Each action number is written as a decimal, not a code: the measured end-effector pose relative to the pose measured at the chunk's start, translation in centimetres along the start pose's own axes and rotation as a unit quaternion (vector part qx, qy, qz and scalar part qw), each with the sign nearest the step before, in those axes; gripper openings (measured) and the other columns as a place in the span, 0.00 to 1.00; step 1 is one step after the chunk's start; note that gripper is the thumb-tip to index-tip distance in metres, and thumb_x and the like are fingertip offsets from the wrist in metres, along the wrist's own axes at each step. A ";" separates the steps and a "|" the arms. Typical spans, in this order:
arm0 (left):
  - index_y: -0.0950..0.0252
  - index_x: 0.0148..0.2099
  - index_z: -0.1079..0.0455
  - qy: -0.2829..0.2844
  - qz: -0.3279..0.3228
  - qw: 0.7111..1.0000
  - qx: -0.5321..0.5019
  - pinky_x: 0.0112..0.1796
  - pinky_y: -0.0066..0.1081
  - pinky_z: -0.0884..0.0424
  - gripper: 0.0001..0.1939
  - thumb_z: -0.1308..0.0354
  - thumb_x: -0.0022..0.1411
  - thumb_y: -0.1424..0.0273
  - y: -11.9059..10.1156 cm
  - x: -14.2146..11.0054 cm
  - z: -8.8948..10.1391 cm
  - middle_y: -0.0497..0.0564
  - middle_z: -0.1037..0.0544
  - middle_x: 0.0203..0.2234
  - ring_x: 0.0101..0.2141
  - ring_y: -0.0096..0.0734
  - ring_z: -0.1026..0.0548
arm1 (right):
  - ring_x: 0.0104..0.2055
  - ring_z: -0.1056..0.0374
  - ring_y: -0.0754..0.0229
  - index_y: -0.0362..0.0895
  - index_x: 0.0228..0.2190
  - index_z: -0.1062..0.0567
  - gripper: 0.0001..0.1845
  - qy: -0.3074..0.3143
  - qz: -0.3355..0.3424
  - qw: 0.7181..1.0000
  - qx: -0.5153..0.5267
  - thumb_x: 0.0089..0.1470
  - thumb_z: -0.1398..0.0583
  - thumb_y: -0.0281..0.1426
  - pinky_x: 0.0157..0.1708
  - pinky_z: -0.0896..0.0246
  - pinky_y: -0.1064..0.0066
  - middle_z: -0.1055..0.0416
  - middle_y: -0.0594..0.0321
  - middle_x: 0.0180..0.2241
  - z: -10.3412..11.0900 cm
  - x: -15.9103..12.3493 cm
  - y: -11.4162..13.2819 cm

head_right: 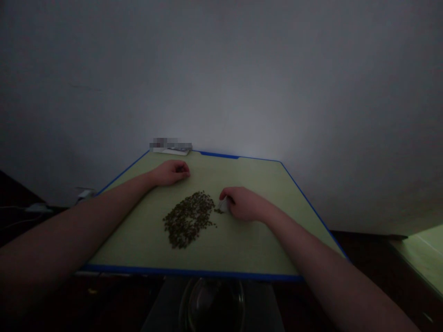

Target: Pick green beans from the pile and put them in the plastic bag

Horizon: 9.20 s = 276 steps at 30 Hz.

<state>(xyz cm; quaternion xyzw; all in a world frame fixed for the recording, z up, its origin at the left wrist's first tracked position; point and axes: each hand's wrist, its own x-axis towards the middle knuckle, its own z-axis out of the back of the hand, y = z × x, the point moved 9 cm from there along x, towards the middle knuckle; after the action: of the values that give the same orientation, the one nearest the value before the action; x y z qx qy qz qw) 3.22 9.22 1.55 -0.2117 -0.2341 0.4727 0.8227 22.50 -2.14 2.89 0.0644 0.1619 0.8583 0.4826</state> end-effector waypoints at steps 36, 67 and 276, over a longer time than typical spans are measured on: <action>0.66 0.31 0.31 0.004 0.001 1.000 -0.010 0.27 0.27 0.39 0.12 0.45 0.51 0.61 0.0 0.1 -0.1 0.46 0.31 0.21 0.24 0.26 0.34 | 0.25 0.36 0.64 0.44 0.35 0.26 0.15 0.029 -0.047 0.998 0.028 0.42 0.44 0.23 0.24 0.47 0.73 0.28 0.64 0.24 -0.2 -3.1 -0.7; 0.66 0.31 0.32 0.010 0.006 1.000 -0.020 0.27 0.26 0.39 0.13 0.45 0.51 0.60 0.0 0.1 -0.2 0.46 0.31 0.20 0.24 0.25 0.35 | 0.27 0.34 0.62 0.43 0.36 0.25 0.15 -0.064 -0.091 0.994 -0.011 0.43 0.44 0.24 0.28 0.45 0.72 0.26 0.62 0.25 0.6 -2.5 -0.6; 0.67 0.31 0.31 0.009 0.012 1.000 -0.015 0.27 0.26 0.39 0.13 0.45 0.51 0.61 0.0 0.1 -0.2 0.46 0.31 0.20 0.24 0.25 0.35 | 0.34 0.35 0.61 0.40 0.42 0.26 0.19 -0.066 0.069 0.995 0.028 0.49 0.47 0.21 0.35 0.43 0.70 0.27 0.56 0.36 -0.2 -1.1 2.8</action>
<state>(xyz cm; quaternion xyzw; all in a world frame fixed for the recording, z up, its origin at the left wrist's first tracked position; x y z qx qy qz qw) 3.36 9.29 1.43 -0.2305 -0.2314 0.4769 0.8160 20.76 -4.49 3.66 0.1452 0.1488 0.8786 0.4299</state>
